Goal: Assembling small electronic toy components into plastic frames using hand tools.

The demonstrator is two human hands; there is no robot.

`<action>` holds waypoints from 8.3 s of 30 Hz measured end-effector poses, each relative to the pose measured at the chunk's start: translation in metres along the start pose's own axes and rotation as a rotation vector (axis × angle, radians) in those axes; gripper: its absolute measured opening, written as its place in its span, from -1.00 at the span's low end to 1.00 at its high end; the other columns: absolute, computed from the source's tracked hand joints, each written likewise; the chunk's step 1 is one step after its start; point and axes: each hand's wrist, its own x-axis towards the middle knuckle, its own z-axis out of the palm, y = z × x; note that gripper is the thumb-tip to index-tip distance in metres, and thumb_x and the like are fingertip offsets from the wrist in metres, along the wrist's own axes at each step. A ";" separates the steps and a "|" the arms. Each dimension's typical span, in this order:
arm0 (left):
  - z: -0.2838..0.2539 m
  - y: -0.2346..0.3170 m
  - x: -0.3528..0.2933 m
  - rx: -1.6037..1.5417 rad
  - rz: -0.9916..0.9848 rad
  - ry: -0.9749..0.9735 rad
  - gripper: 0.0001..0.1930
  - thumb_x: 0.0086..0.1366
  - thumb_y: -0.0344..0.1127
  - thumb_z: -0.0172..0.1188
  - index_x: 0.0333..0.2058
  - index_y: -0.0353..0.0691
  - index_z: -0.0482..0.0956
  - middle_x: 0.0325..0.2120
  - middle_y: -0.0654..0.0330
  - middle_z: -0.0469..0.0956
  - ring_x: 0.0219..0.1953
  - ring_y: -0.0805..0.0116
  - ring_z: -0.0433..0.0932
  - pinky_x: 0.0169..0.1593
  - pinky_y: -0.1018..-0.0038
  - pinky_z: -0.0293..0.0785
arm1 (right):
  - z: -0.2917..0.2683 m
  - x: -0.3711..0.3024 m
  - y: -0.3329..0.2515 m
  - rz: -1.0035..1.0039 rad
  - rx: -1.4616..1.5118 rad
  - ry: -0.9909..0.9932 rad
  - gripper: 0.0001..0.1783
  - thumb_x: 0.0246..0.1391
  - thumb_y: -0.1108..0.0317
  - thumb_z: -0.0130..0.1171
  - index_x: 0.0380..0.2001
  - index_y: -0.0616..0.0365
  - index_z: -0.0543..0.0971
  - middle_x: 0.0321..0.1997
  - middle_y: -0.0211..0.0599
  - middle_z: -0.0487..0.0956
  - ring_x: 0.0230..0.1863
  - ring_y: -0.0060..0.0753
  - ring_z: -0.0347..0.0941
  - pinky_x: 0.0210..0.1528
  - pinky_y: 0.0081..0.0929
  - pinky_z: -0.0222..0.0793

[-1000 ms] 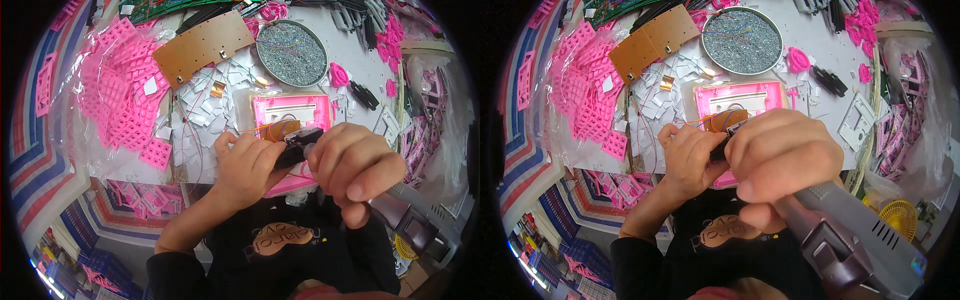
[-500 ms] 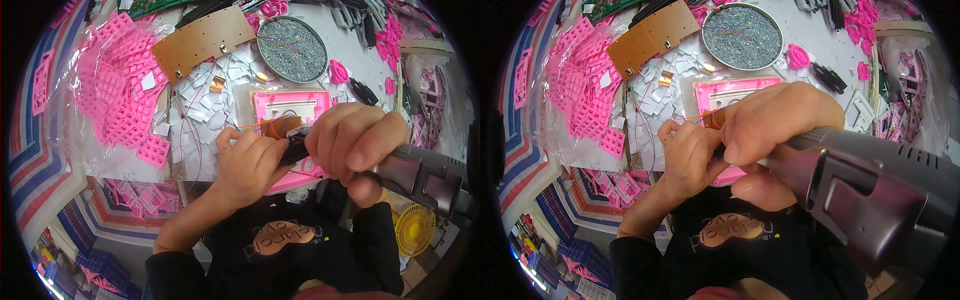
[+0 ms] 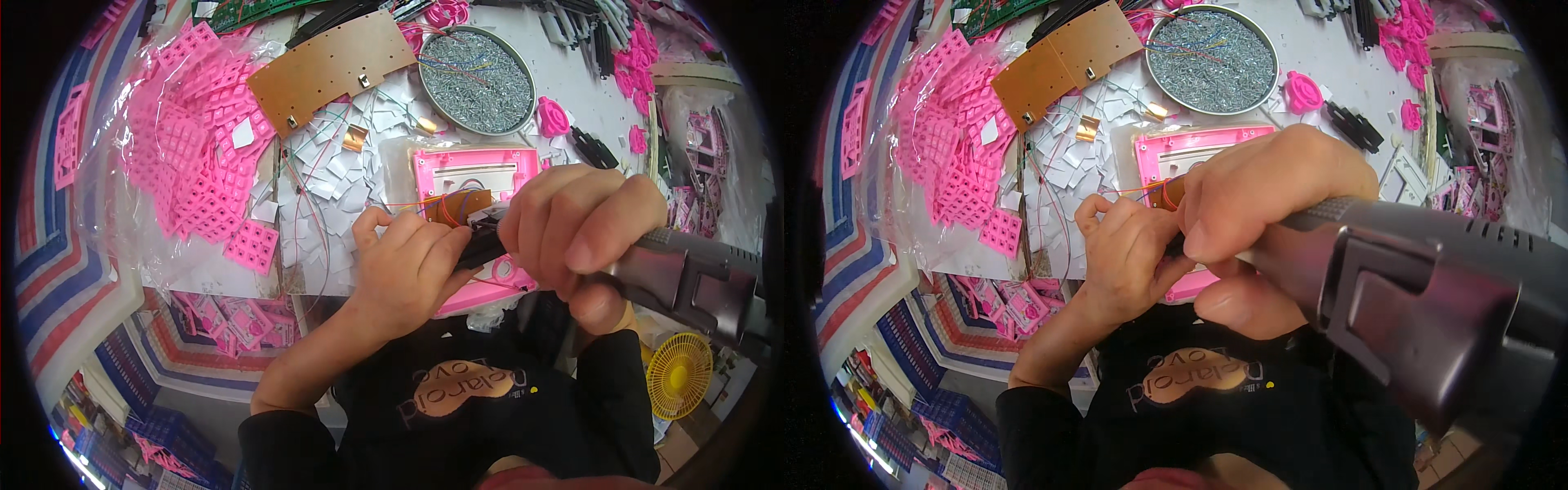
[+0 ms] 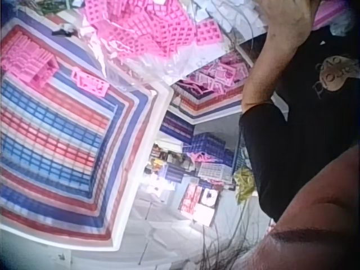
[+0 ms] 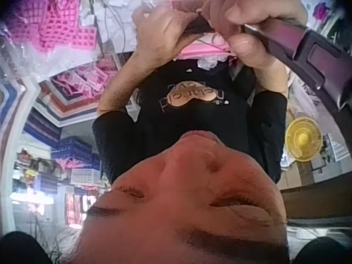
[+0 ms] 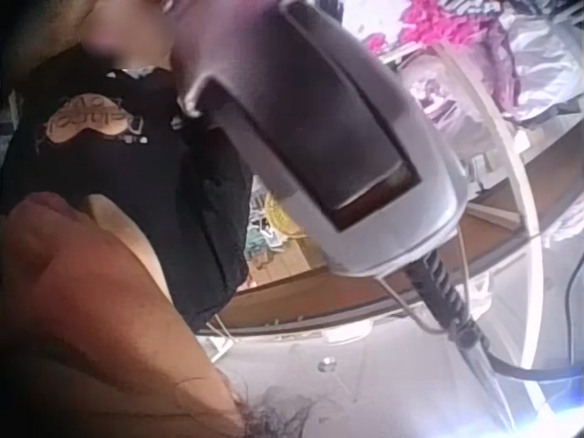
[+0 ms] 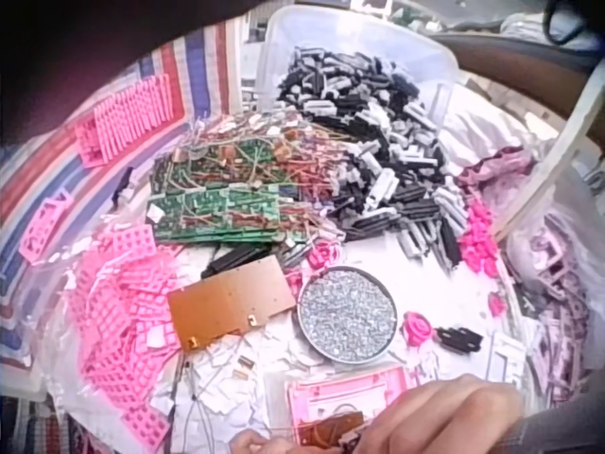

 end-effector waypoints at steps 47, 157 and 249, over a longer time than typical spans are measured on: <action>-0.013 0.003 0.017 -0.052 -0.069 -0.155 -0.52 -0.03 -0.17 0.52 -0.11 -0.05 0.57 -0.47 0.37 0.50 -0.42 0.32 0.47 -0.05 0.24 0.12 | -0.073 -0.027 -0.044 -0.030 -0.072 0.025 -0.57 0.30 -0.04 0.20 0.06 -0.09 0.37 -0.55 -0.70 0.40 -0.57 -0.69 0.30 -0.44 -0.59 0.28; -0.030 -0.022 0.103 -0.301 -0.022 -0.618 -0.90 0.06 -0.40 0.41 -0.45 -0.22 0.65 -0.54 0.10 0.61 -0.44 0.08 0.59 -0.32 0.28 0.43 | -0.036 -0.060 -0.003 0.383 -0.739 -0.205 -0.24 -0.17 0.24 0.52 0.16 0.11 0.48 -0.15 -0.22 0.62 -0.12 -0.03 0.54 -0.05 -0.21 0.45; -0.043 -0.017 0.042 -0.019 -0.063 -0.405 -0.34 -0.13 -0.08 0.60 -0.02 -0.13 0.60 0.02 0.12 0.43 -0.02 0.15 0.43 0.06 0.22 0.19 | -0.043 -0.071 0.006 0.066 -0.852 -0.206 -0.52 -0.06 0.33 0.45 -0.03 0.16 0.59 -0.17 -0.20 0.60 -0.20 -0.08 0.55 -0.17 -0.31 0.50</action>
